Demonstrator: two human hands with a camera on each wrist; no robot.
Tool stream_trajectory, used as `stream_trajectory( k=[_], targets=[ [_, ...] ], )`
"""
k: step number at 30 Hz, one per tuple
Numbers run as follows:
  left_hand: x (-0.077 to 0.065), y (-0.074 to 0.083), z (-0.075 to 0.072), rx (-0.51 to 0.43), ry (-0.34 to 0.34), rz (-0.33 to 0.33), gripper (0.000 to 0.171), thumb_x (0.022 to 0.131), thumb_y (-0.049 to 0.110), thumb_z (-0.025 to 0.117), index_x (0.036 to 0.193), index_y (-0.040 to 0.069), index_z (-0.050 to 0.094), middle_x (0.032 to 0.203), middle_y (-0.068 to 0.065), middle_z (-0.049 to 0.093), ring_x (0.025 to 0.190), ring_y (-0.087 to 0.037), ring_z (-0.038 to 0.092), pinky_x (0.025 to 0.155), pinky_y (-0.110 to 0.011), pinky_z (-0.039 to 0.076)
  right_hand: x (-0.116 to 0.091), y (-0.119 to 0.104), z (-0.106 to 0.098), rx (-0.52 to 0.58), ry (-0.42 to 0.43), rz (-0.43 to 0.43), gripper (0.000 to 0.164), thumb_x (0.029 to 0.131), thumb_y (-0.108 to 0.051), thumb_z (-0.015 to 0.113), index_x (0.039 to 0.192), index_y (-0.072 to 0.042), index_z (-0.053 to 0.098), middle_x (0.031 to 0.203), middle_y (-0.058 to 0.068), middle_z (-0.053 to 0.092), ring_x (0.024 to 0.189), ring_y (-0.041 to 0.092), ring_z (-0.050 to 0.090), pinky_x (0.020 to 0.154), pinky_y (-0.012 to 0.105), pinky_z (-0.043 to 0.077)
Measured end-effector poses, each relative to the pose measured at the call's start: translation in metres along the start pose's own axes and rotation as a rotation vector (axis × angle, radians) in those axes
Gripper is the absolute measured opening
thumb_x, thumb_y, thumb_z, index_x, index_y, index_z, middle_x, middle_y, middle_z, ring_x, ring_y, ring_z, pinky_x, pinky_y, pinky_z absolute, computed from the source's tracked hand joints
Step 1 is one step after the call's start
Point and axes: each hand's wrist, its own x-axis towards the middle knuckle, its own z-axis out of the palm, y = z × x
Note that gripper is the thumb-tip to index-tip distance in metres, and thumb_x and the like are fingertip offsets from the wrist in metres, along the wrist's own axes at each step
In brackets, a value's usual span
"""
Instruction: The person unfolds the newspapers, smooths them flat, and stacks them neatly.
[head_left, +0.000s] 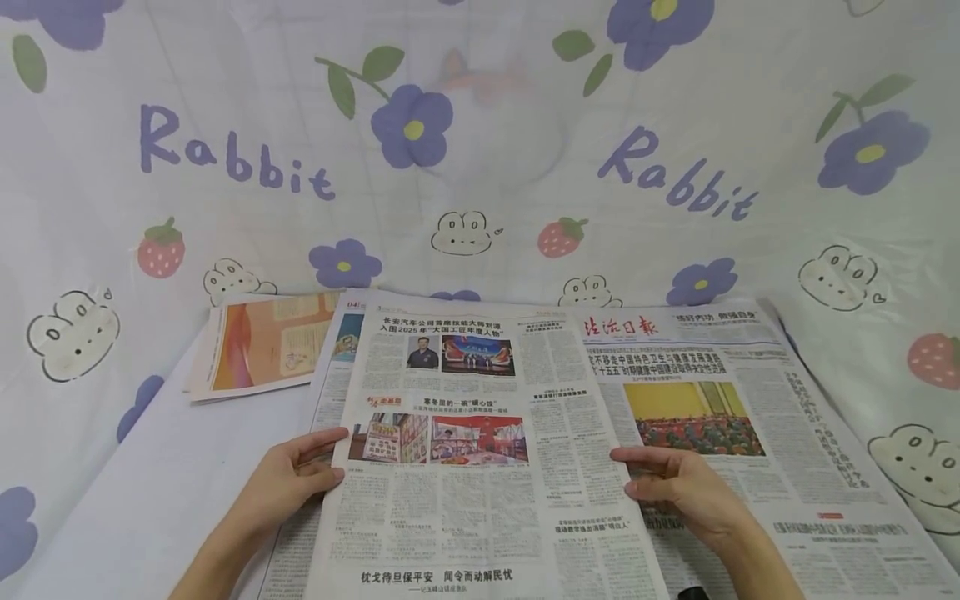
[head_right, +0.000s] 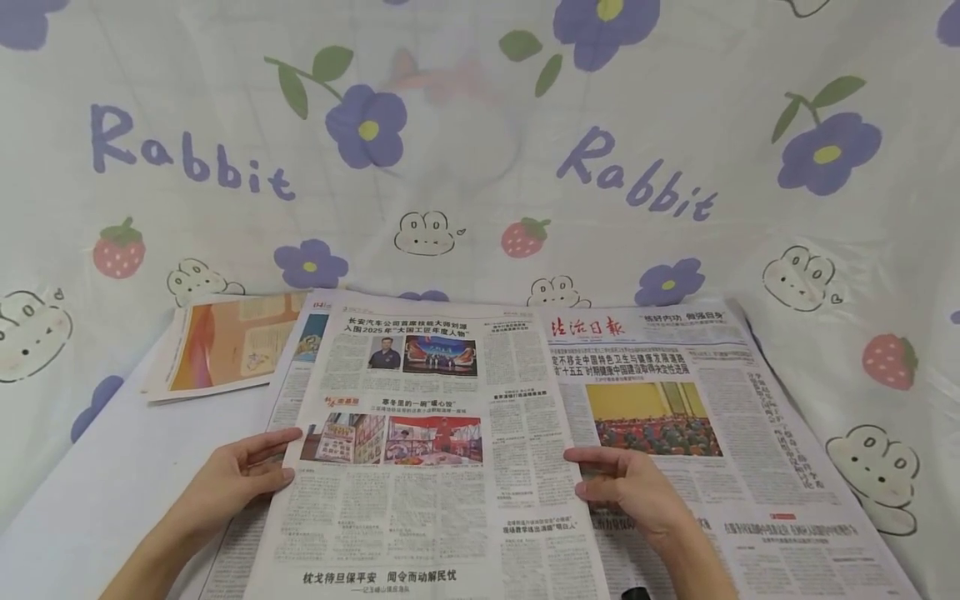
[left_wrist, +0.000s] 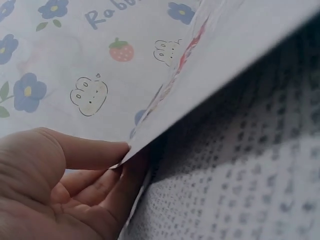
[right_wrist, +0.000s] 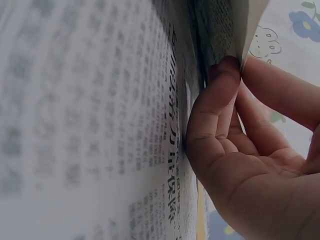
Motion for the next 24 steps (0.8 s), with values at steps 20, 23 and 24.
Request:
stream_trajectory(
  k=[20,23,24],
  targets=[
    [-0.014,0.033,0.016,0.267,0.101,0.142,0.051,0.098,0.015,0.062,0.146,0.008,0.044,0.146,-0.018,0.041,0.132,-0.037,0.041,0.105,-0.051,0.037,0.0,-0.005,0.008,0.149,0.077,0.004,0.065,0.093,-0.005,0.067,0.148,0.006,0.035,0.116,0.013,0.066,0.1,0.025,0.066,0.083,0.039,0.055],
    [-0.022,0.054,0.044,0.284,0.052,0.18,0.042,0.098,0.014,0.061,0.139,0.009,0.053,0.138,-0.012,0.051,0.123,-0.03,0.052,0.1,-0.045,0.044,-0.001,-0.008,0.01,0.19,0.098,0.018,0.07,0.094,-0.005,0.066,0.149,0.009,0.026,0.113,0.014,0.068,0.096,0.028,0.069,0.078,0.04,0.056],
    [-0.024,0.061,0.056,0.292,0.007,0.199,0.039,0.099,0.015,0.061,0.137,0.01,0.055,0.136,-0.01,0.054,0.119,-0.026,0.055,0.098,-0.044,0.046,-0.001,-0.009,0.011,0.19,0.109,0.023,0.07,0.094,-0.005,0.067,0.149,0.01,0.026,0.112,0.014,0.069,0.095,0.028,0.069,0.077,0.04,0.057]
  ],
)
